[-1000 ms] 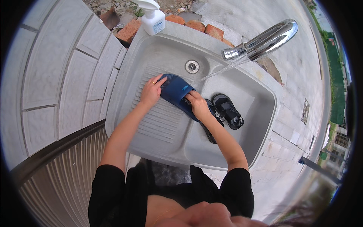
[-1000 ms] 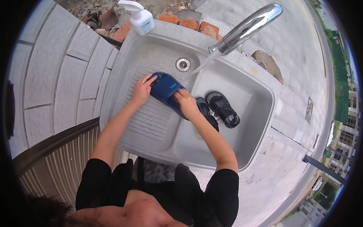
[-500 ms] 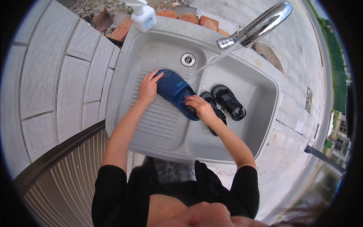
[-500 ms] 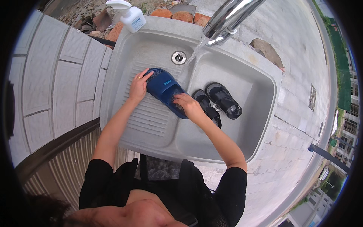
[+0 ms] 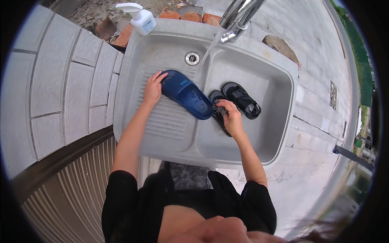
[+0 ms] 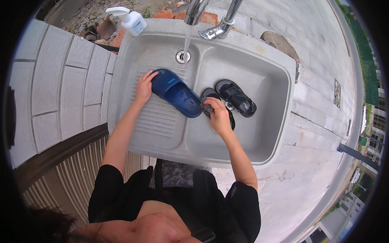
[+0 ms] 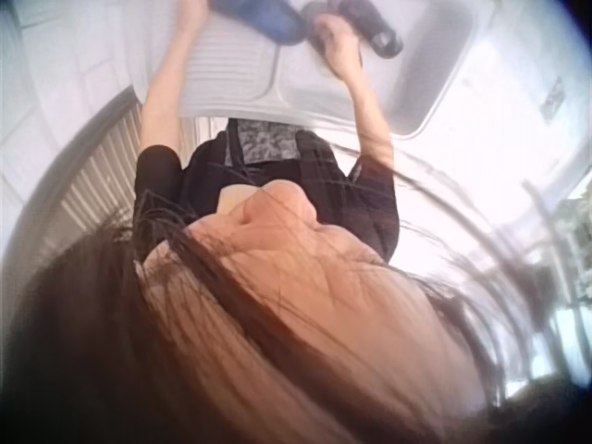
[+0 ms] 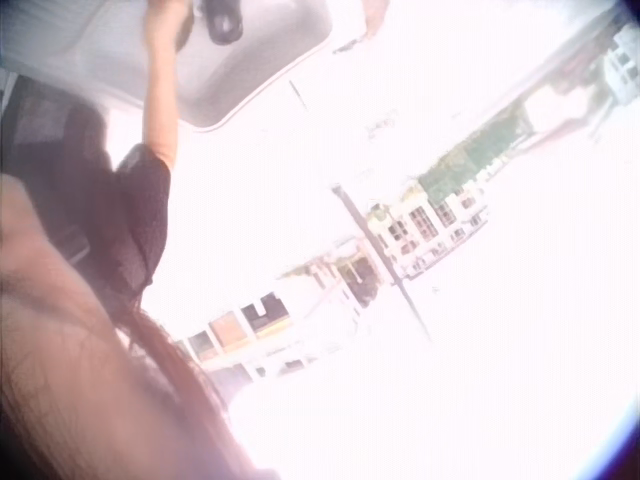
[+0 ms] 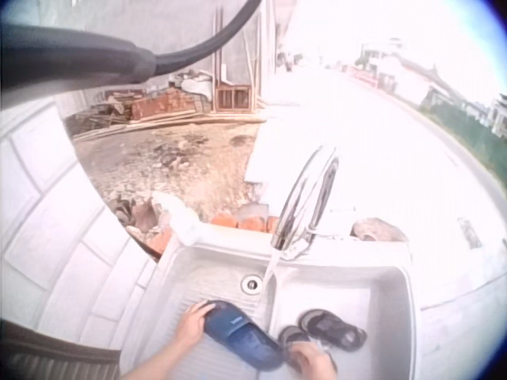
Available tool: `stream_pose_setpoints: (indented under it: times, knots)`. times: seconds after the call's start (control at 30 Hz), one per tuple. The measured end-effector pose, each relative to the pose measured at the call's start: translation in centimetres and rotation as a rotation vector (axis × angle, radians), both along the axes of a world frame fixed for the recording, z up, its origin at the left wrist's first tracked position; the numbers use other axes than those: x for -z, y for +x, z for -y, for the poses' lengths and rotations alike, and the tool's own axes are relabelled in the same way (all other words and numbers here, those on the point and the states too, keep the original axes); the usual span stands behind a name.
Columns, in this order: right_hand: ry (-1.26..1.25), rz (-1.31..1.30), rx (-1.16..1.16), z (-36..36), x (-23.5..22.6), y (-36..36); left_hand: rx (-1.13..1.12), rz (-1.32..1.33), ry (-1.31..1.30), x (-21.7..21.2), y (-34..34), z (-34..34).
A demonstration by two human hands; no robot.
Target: The person washes several pairs of sandals in an outdoor sink, scrubbing them with a small brush under running water.
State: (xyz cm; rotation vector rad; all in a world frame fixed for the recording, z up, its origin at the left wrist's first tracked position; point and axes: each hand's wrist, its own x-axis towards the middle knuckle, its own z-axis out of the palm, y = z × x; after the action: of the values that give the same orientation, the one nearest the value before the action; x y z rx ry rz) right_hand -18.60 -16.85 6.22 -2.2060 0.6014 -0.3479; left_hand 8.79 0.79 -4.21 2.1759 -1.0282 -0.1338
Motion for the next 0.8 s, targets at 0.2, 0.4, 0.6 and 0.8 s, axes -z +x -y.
stream_pose_setpoints:
  times: [0.2, 0.4, 0.6, 0.8]
  knots:
    - [0.185, 0.016, 0.324, -1.5, 1.2, -5.2, -0.152, -0.3, 0.159, -4.7, -3.4, 4.0]
    - [0.331, 0.116, 0.252, -4.5, 1.5, -6.4, -0.279, -0.699, 0.147, -6.2, 0.6, 6.6]
    - [0.339, 0.124, 0.194, -6.1, 2.0, -6.7, -0.37, -0.609, -0.067, -10.2, 1.8, 9.4]
    - [0.477, 0.124, 0.149, -7.5, 3.9, -4.6, -0.368, -0.685, -0.141, -11.7, 2.3, 7.9]
